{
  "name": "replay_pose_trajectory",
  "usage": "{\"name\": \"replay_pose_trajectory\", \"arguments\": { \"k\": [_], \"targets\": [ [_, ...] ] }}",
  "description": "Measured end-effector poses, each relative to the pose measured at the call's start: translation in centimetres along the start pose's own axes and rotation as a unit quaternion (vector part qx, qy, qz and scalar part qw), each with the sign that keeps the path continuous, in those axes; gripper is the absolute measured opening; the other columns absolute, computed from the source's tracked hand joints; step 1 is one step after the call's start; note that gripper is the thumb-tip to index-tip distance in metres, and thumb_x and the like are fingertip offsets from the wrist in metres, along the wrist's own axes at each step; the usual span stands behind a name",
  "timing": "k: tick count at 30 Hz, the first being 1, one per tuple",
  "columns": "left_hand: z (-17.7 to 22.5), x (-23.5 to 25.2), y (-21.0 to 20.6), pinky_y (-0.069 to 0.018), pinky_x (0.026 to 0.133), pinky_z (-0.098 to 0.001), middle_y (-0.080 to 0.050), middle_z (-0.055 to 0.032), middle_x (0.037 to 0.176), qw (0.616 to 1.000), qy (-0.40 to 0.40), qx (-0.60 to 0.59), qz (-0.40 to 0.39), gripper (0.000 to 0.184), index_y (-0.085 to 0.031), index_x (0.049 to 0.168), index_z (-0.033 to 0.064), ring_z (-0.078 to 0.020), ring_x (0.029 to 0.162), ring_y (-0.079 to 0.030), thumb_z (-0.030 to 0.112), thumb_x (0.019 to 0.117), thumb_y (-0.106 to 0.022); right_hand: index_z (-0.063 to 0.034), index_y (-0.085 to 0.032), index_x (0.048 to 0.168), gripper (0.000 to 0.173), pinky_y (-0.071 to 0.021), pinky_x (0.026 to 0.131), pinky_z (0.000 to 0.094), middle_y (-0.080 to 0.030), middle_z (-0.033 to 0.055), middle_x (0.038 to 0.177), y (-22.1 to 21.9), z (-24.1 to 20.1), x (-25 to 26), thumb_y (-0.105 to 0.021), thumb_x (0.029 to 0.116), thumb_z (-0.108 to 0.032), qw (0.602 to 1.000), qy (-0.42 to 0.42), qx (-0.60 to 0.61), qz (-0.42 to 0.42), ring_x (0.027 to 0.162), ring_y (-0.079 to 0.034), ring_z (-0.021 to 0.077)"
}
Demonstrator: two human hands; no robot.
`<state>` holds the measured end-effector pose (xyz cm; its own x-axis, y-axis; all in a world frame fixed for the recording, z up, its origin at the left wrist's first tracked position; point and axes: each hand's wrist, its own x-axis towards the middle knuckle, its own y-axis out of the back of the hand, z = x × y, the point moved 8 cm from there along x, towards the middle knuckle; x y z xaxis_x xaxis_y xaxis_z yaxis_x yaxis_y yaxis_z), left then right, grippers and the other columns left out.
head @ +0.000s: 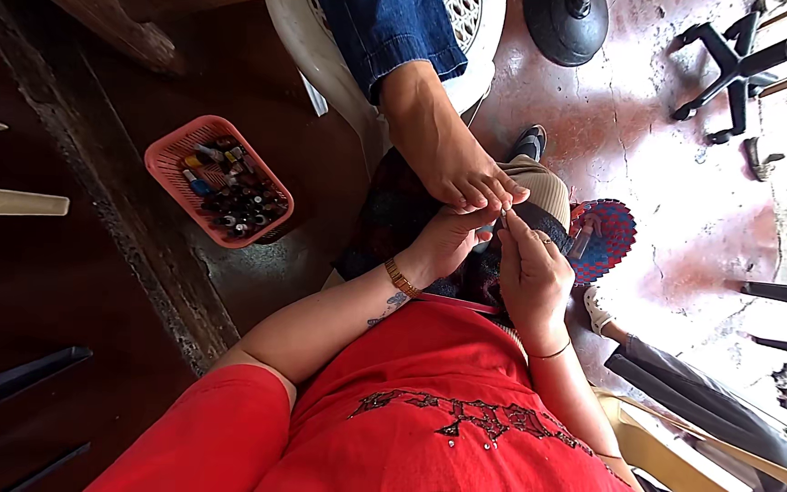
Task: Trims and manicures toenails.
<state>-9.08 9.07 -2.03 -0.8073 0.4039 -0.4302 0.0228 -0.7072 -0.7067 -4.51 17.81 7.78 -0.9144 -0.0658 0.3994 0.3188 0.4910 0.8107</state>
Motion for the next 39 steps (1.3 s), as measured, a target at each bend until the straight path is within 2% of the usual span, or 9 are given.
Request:
{"name": "replay_pose_trajectory", "arguments": {
  "k": [2,6,9,15,19,20,25,34,39],
  "targets": [
    [0.8,-1.1,-0.9,-0.0591,0.076,-0.0294,-0.069,0.0010,0.088,0.998,0.019,0.028,0.058,0.023,-0.065,0.091,0.0120,-0.0106,0.080,-0.068,0.001,0.1032,-0.050,0.0015,-0.072,0.122,0.025,-0.0566,0.069,0.0299,-0.074,0.0126,0.090,0.0,0.3,-0.1,-0.061,0.1010,-0.007,1.000,-0.011,0.029,0.001,0.077,-0.070,0.0182],
    [-0.3,0.3,0.4,-0.0518,0.095,-0.0358,-0.068,0.0021,0.112,1.000,-0.016,0.005,-0.023,0.014,-0.067,0.109,0.0144,-0.0118,0.106,-0.063,0.010,0.1024,-0.056,0.0016,-0.070,0.123,0.025,-0.0577,0.072,0.0240,-0.073,0.0071,0.090,-0.3,0.8,-0.3,-0.059,0.1031,-0.009,0.993,-0.076,0.095,-0.002,0.077,-0.068,0.0093],
    [-0.4,0.4,0.5,-0.0521,0.091,-0.0343,-0.067,0.0033,0.105,1.000,-0.018,0.003,-0.014,0.012,-0.067,0.104,0.0154,-0.0110,0.100,-0.062,0.008,0.1018,-0.057,0.0014,-0.070,0.125,0.027,-0.0580,0.071,0.0245,-0.074,0.0069,0.089,-0.3,0.6,-0.3,-0.059,0.1030,-0.009,0.993,-0.085,0.087,-0.007,0.076,-0.069,0.0099],
    [-0.3,0.2,0.4,-0.0516,0.094,-0.0357,-0.068,0.0031,0.109,0.999,-0.027,0.008,-0.022,0.013,-0.068,0.105,0.0156,-0.0114,0.104,-0.063,0.010,0.1025,-0.056,0.0020,-0.070,0.124,0.026,-0.0582,0.072,0.0245,-0.074,0.0071,0.089,-0.4,0.4,-0.3,-0.059,0.1026,-0.008,0.993,-0.094,0.075,-0.012,0.077,-0.069,0.0103],
    [-0.1,0.1,0.4,-0.0521,0.085,-0.0270,-0.068,0.0057,0.103,0.999,-0.030,0.018,-0.021,0.016,-0.069,0.100,0.0178,-0.0064,0.094,-0.062,0.009,0.1025,-0.056,-0.0004,-0.067,0.120,0.021,-0.0537,0.063,0.0234,-0.067,0.0042,0.084,-1.1,0.4,-0.2,-0.056,0.1043,-0.010,0.989,-0.122,0.073,-0.028,0.069,-0.062,0.0081],
    [-0.1,0.0,0.3,-0.0521,0.087,-0.0280,-0.069,0.0053,0.105,0.999,-0.029,0.015,-0.024,0.015,-0.069,0.102,0.0178,-0.0072,0.097,-0.063,0.009,0.1026,-0.056,-0.0010,-0.066,0.120,0.021,-0.0527,0.061,0.0237,-0.065,0.0038,0.082,-1.2,0.3,-0.2,-0.055,0.1050,-0.010,0.989,-0.124,0.070,-0.030,0.067,-0.061,0.0082],
    [-0.2,0.1,0.4,-0.0521,0.080,-0.0223,-0.069,0.0069,0.102,0.999,-0.027,0.009,-0.031,0.018,-0.068,0.099,0.0194,-0.0037,0.092,-0.063,0.008,0.1026,-0.055,0.0015,-0.066,0.124,0.024,-0.0555,0.064,0.0266,-0.069,0.0079,0.086,-1.1,0.1,-0.5,-0.055,0.1050,-0.010,0.995,-0.084,0.051,-0.025,0.069,-0.064,0.0120],
    [-0.1,-0.1,0.4,-0.0529,0.086,-0.0271,-0.069,0.0065,0.103,1.000,-0.015,0.006,-0.012,0.017,-0.068,0.100,0.0183,-0.0062,0.096,-0.064,0.007,0.1024,-0.055,0.0045,-0.066,0.126,0.027,-0.0592,0.072,0.0375,-0.073,0.0149,0.097,-1.0,-0.1,-0.5,-0.056,0.1045,-0.009,0.999,-0.032,0.014,-0.020,0.082,-0.072,0.0239],
    [0.0,0.0,0.3,-0.0527,0.080,-0.0234,-0.068,0.0066,0.099,1.000,-0.022,0.015,-0.012,0.018,-0.068,0.098,0.0181,-0.0039,0.089,-0.063,0.007,0.1024,-0.054,0.0045,-0.067,0.126,0.027,-0.0588,0.071,0.0388,-0.074,0.0153,0.096,-1.1,-0.2,-0.5,-0.056,0.1039,-0.007,1.000,-0.005,0.008,-0.022,0.082,-0.072,0.0254]
  ]
}}
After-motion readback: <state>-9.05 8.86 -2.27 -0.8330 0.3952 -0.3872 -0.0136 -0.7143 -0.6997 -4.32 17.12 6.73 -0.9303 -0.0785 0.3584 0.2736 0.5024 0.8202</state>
